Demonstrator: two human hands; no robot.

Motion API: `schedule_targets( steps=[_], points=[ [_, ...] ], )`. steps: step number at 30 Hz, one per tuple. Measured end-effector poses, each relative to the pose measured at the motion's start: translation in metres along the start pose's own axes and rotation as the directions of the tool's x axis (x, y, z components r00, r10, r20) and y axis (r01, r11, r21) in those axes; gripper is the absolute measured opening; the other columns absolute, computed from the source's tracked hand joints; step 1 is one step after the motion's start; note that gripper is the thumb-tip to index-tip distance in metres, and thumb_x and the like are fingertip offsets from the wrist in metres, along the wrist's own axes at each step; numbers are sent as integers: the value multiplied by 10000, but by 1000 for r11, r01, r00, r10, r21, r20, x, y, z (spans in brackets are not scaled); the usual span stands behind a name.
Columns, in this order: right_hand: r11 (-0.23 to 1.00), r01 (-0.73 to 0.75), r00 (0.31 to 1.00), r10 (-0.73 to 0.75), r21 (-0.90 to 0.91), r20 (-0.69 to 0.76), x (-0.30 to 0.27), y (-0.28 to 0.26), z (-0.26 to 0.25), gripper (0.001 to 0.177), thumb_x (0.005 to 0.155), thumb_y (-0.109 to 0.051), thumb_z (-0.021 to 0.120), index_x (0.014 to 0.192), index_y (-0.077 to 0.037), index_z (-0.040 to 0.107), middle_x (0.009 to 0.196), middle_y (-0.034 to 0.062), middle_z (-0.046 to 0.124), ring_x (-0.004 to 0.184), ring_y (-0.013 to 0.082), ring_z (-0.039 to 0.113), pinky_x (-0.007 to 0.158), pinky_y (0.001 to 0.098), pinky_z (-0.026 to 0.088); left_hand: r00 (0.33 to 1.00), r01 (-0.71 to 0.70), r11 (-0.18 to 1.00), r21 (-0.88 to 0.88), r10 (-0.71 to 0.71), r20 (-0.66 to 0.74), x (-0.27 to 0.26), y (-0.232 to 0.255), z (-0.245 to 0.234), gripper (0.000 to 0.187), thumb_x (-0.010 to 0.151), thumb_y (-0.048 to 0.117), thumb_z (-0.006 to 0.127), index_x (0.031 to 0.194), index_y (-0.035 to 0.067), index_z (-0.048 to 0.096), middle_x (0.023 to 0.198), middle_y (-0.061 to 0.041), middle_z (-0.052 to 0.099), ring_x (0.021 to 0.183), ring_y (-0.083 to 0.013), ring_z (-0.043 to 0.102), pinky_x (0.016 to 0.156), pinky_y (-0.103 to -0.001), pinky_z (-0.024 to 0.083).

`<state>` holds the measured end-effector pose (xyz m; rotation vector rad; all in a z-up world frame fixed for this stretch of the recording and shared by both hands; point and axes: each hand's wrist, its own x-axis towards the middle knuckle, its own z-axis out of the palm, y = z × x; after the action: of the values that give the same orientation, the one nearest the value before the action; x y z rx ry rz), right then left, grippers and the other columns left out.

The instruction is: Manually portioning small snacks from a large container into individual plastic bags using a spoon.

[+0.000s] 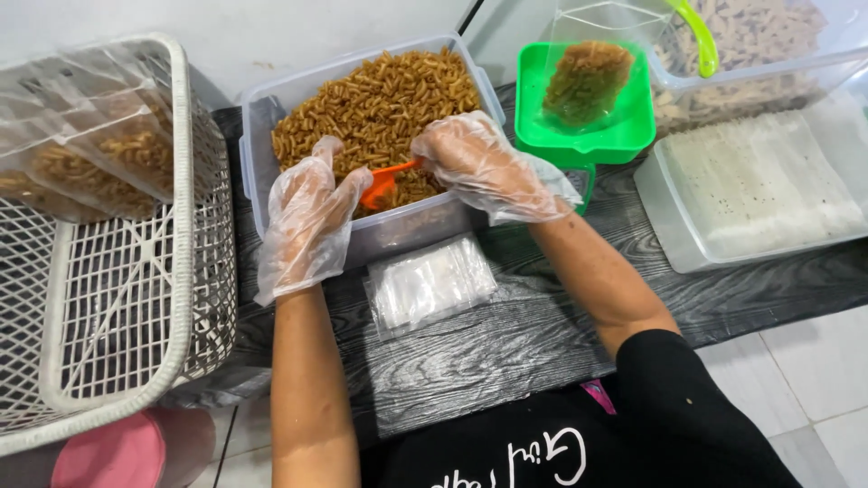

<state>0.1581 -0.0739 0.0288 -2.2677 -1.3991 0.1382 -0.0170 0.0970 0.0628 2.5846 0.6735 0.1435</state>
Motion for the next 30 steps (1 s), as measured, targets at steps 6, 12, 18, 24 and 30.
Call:
schedule_targets(
  steps=[6, 12, 18, 24, 30],
  points=[
    [992, 31, 999, -29, -121, 13, -1, 25, 0, 112, 856, -313, 726, 923, -223, 735, 907, 63, 720, 977, 326, 712, 848, 467, 596, 999, 25, 999, -43, -24, 24, -6, 6, -6, 605, 988, 532, 559, 1468, 174, 477, 1321, -270, 616, 1279, -475, 567, 1035, -593, 468],
    [985, 36, 999, -36, -169, 2, -9, 22, -18, 144, 937, -352, 700, 941, -209, 712, 922, 64, 716, 996, 328, 715, 848, 457, 591, 996, 75, 992, -98, -71, 47, -12, 24, -12, 703, 982, 534, 542, 1447, 6, 553, 1346, -392, 577, 1293, -559, 524, 1075, -642, 408],
    [956, 236, 917, -279, -177, -285, -33, 8, -44, 125, 964, -188, 722, 871, -141, 653, 804, 93, 692, 851, 330, 713, 778, 449, 578, 996, 80, 997, -13, -80, 28, 11, -5, 11, 871, 963, 749, 478, 1501, 64, 509, 1479, -288, 523, 1398, -458, 463, 1170, -576, 333],
    [918, 225, 906, -320, -326, -277, -60, -14, -98, 157, 1079, -87, 640, 999, -42, 767, 727, 69, 707, 613, 210, 671, 618, 377, 603, 936, -189, 954, 232, 246, -251, 12, -26, 30, 682, 1049, 634, 394, 1425, 92, 570, 762, -139, 720, 814, -387, 714, 714, -504, 522],
    [885, 3, 846, -251, -466, -471, -99, -6, -160, 242, 1173, -83, 546, 1075, -8, 754, 901, 131, 728, 697, 250, 651, 588, 414, 510, 949, -191, 968, 165, 225, -221, 3, -10, 15, 689, 1023, 630, 425, 1421, 88, 572, 798, -125, 710, 855, -371, 696, 795, -495, 482]
  ],
)
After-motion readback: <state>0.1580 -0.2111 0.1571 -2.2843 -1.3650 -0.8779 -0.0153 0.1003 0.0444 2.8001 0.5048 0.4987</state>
